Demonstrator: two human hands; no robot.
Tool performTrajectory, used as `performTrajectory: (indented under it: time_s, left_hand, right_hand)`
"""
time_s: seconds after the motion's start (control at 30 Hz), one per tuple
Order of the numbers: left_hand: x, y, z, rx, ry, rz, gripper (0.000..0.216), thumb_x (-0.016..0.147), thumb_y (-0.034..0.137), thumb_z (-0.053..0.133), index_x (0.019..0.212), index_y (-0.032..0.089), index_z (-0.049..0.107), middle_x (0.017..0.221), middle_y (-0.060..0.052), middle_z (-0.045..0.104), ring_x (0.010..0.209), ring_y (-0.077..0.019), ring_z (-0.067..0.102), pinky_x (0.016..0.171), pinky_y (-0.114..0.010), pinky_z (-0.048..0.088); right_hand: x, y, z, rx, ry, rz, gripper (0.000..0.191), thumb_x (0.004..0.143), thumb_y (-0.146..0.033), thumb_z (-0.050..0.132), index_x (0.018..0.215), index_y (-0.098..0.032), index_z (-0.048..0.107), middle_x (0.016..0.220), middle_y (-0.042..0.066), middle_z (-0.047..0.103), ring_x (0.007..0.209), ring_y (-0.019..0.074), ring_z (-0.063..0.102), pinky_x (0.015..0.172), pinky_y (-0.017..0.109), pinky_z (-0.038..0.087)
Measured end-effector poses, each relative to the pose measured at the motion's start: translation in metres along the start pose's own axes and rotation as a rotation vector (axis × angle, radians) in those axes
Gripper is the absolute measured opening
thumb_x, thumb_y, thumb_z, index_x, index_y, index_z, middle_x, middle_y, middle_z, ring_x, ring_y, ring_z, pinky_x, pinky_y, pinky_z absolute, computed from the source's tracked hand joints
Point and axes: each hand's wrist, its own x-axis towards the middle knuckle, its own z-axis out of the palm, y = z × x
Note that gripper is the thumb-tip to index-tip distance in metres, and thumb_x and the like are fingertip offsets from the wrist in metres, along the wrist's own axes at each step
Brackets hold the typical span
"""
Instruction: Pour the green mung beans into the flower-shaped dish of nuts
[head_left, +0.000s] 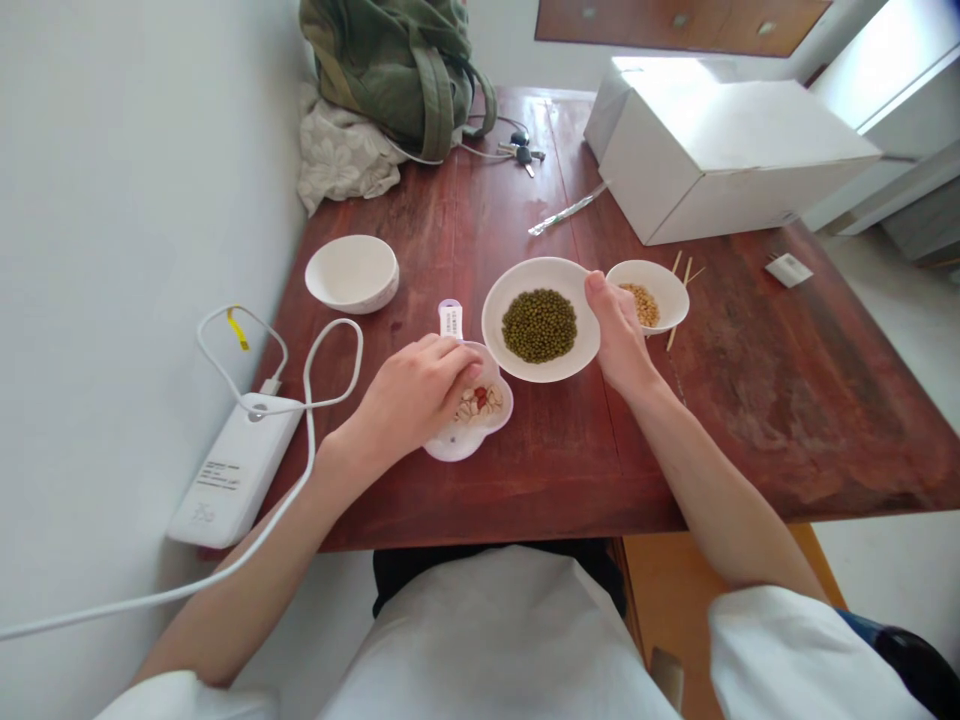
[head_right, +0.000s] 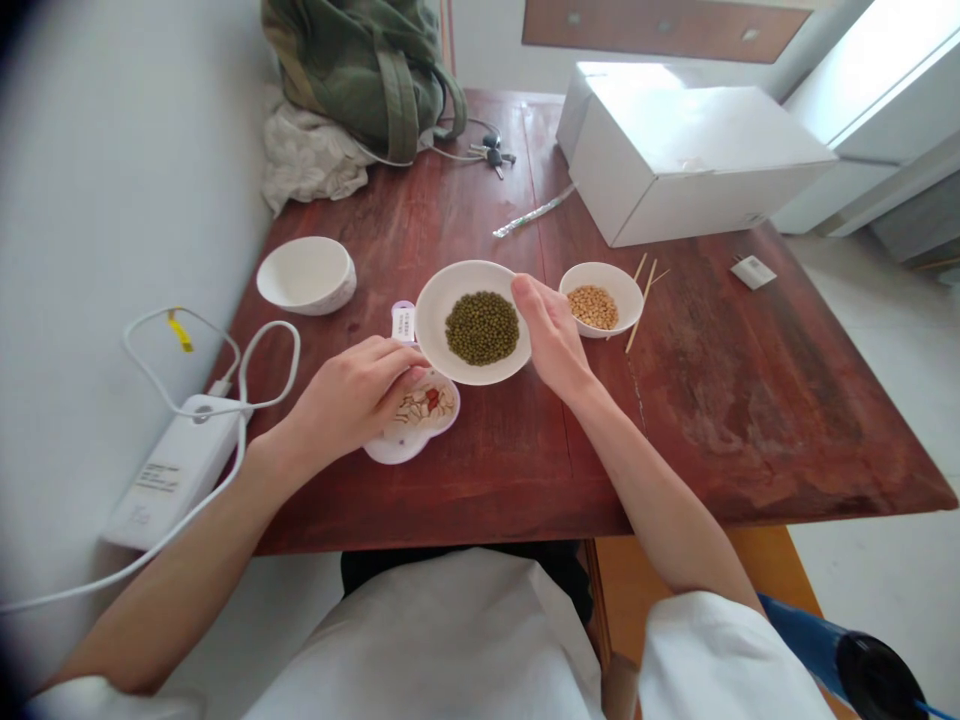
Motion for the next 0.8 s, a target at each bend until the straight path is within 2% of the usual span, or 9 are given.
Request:
performTrajectory:
  time_s: [0.1,0.2,0.3,0.37,0.43,0.53,0.6,0.7,0.8]
  left_hand:
    - [0.001,-0.009,0.002,-0.133,0.203,-0.089,0.037,0.113,0.031,0.040,0.113,0.018,0.074,0.114,-0.010,0.078,0.112,-0.0270,0.067,0.107,-0.047,0.053]
    - [-0.001,-0.018,0.002,-0.311,0.319,-0.130,0.027,0.108,0.024,0.047,0.114,0.020,0.073,0.121,-0.008,0.077,0.123,-0.0232,0.066,0.115,-0.043,0.051]
    - [-0.006,-0.024,-0.002,-0.304,0.214,-0.018,0.027,0.100,0.028,0.062,0.124,0.020,0.071,0.141,-0.011,0.070,0.143,-0.0255,0.059,0.129,-0.047,0.041]
    - [-0.008,-0.025,-0.002,-0.196,0.086,0.045,0.053,0.093,0.044,0.076,0.140,0.020,0.065,0.160,-0.015,0.059,0.160,-0.0334,0.042,0.137,-0.058,0.026]
    - [-0.010,-0.024,0.000,-0.065,-0.012,0.055,0.083,0.085,0.056,0.084,0.154,0.021,0.055,0.175,-0.018,0.041,0.169,-0.0407,0.023,0.137,-0.068,0.013]
    - [-0.009,-0.020,0.006,0.051,-0.076,0.027,0.105,0.083,0.059,0.087,0.166,0.019,0.038,0.183,-0.021,0.020,0.172,-0.0427,0.010,0.136,-0.069,0.014]
    - [-0.007,-0.017,0.010,0.086,-0.106,0.015,0.112,0.084,0.059,0.087,0.170,0.017,0.030,0.184,-0.023,0.014,0.172,-0.0433,0.006,0.136,-0.069,0.015]
    - [-0.004,-0.016,0.013,0.121,-0.150,0.003,0.112,0.087,0.059,0.084,0.172,0.016,0.025,0.184,-0.025,0.014,0.171,-0.0474,0.002,0.134,-0.074,0.013]
    - [-0.003,-0.020,0.017,0.110,-0.144,0.001,0.104,0.092,0.052,0.081,0.172,0.016,0.026,0.183,-0.025,0.017,0.171,-0.0489,0.002,0.133,-0.074,0.017]
  right_hand:
    - [-0.003,-0.006,0.002,0.002,-0.020,-0.014,0.062,0.098,-0.079,0.051,0.073,-0.024,0.065,0.070,0.001,0.055,0.066,0.0164,0.049,0.061,0.034,0.042]
    - [-0.007,-0.012,0.005,0.007,-0.068,-0.037,0.057,0.101,-0.075,0.051,0.085,-0.025,0.073,0.079,0.002,0.065,0.075,0.0179,0.058,0.068,0.035,0.047]
    - [-0.009,-0.015,0.007,0.028,-0.108,-0.040,0.051,0.103,-0.070,0.051,0.099,-0.027,0.079,0.088,0.002,0.073,0.082,0.0194,0.066,0.077,0.037,0.052]
    - [-0.009,-0.016,0.007,0.033,-0.104,-0.035,0.051,0.104,-0.069,0.050,0.103,-0.027,0.080,0.090,0.003,0.074,0.085,0.0206,0.068,0.078,0.037,0.053]
    - [-0.009,-0.016,0.007,0.021,-0.087,-0.030,0.054,0.103,-0.071,0.050,0.104,-0.027,0.080,0.090,0.003,0.075,0.088,0.0224,0.070,0.078,0.038,0.053]
    - [-0.008,-0.017,0.007,-0.003,-0.075,-0.013,0.057,0.101,-0.075,0.050,0.102,-0.026,0.080,0.090,0.004,0.074,0.090,0.0239,0.070,0.077,0.039,0.054]
    - [-0.009,-0.017,0.008,-0.012,-0.082,-0.013,0.058,0.101,-0.075,0.049,0.102,-0.026,0.080,0.090,0.004,0.074,0.089,0.0235,0.070,0.077,0.039,0.055]
    - [-0.009,-0.017,0.009,0.005,-0.101,-0.034,0.057,0.102,-0.073,0.048,0.103,-0.025,0.079,0.091,0.004,0.074,0.090,0.0226,0.071,0.079,0.038,0.055]
    - [-0.010,-0.017,0.010,0.019,-0.111,-0.038,0.057,0.103,-0.073,0.048,0.105,-0.024,0.078,0.092,0.004,0.074,0.092,0.0224,0.072,0.081,0.037,0.056]
